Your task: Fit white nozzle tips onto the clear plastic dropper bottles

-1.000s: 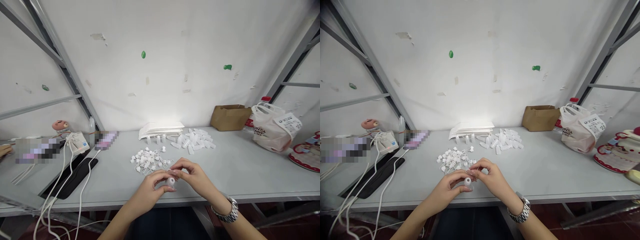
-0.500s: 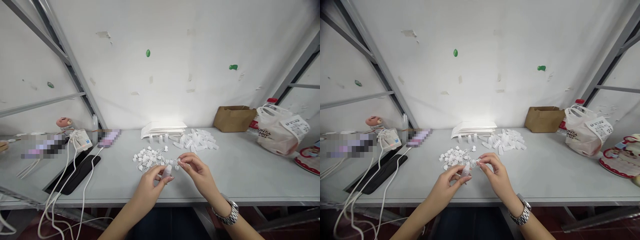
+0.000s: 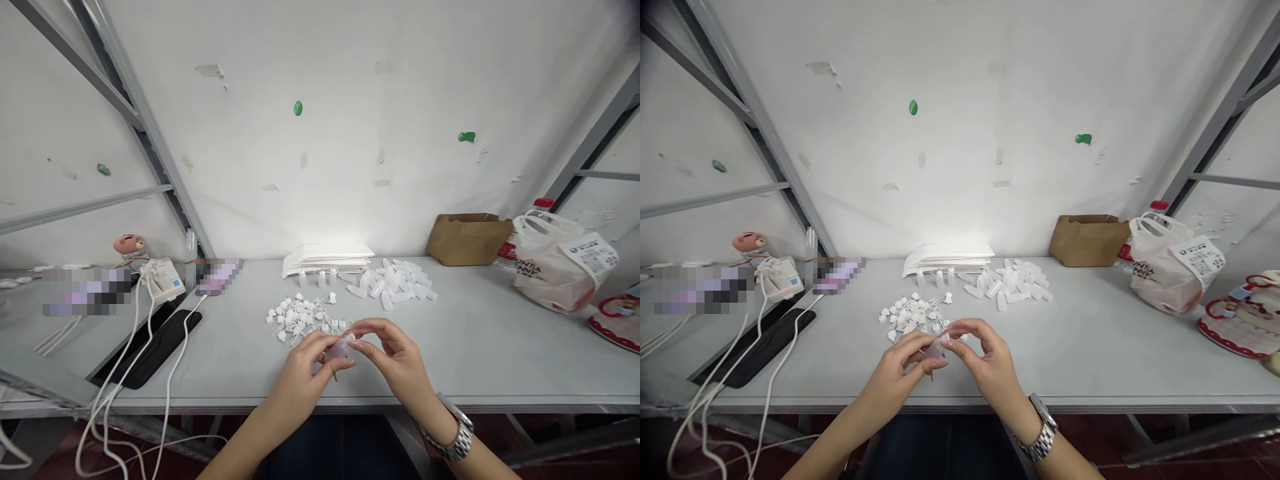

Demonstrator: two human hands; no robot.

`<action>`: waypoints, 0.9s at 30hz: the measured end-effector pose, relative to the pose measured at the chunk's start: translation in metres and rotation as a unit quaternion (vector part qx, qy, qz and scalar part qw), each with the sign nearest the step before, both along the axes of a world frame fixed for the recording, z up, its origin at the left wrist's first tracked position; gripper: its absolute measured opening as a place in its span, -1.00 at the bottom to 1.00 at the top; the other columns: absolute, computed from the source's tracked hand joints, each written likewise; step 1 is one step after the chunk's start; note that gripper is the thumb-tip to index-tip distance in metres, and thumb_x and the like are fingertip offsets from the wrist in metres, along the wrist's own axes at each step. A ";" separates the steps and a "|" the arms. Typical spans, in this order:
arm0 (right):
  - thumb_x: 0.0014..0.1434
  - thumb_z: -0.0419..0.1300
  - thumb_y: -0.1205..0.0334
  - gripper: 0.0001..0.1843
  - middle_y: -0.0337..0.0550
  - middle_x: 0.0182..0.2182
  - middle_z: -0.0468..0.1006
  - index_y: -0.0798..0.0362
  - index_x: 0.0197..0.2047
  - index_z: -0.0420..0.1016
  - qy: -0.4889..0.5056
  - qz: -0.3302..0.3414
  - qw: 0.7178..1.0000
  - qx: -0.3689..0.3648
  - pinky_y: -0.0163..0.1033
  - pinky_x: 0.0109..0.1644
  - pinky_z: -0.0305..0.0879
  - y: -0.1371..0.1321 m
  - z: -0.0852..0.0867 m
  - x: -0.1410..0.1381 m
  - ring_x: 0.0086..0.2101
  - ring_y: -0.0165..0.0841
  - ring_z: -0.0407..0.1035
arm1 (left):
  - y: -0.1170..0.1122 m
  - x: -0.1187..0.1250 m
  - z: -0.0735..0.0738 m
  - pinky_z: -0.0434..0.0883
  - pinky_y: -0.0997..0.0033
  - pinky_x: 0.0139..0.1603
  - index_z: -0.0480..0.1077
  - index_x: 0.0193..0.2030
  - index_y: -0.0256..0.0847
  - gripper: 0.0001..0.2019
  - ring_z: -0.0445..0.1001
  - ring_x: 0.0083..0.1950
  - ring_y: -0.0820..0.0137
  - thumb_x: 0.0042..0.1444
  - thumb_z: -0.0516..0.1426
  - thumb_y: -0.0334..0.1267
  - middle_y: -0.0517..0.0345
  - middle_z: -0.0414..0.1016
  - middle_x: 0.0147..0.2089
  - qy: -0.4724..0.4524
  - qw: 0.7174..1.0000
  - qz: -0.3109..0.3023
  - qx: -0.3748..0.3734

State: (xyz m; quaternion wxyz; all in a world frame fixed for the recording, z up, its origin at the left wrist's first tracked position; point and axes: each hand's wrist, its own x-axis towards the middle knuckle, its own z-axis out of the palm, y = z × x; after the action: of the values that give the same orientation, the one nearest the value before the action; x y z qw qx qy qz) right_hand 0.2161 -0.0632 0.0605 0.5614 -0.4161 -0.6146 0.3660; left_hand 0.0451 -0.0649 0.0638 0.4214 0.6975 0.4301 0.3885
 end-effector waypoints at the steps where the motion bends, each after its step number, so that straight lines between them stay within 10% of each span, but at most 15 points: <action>1: 0.07 0.26 0.20 -0.88 -0.18 -0.33 0.56 -0.05 -0.27 0.50 -0.011 0.007 1.000 0.006 -0.16 -0.13 0.38 0.000 -0.001 0.000 -0.24 -0.28 0.43 | 0.000 0.000 0.000 0.34 0.43 -0.26 0.48 -0.17 -0.07 -0.82 0.35 -0.31 0.40 0.07 0.16 -0.19 0.16 0.38 -0.26 0.005 1.000 0.002 0.004; 27: -0.04 0.35 0.17 -0.94 -0.15 -0.33 0.47 -0.09 -0.41 0.63 0.090 0.140 0.984 -0.060 -0.17 -0.09 0.32 0.009 -0.003 0.002 -0.26 -0.32 0.37 | 0.001 0.000 0.003 0.32 0.48 -0.39 0.52 -0.35 -0.21 -0.85 0.36 -0.38 0.45 0.06 0.15 -0.22 0.17 0.36 -0.39 -0.095 0.987 -0.078 -0.101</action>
State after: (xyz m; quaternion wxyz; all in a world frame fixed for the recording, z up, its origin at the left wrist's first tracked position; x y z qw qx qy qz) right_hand 0.2184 -0.0543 0.0571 0.5319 -0.3244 -0.5903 0.5132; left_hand 0.0447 -0.0642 0.0671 0.5578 0.6426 0.3699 0.3731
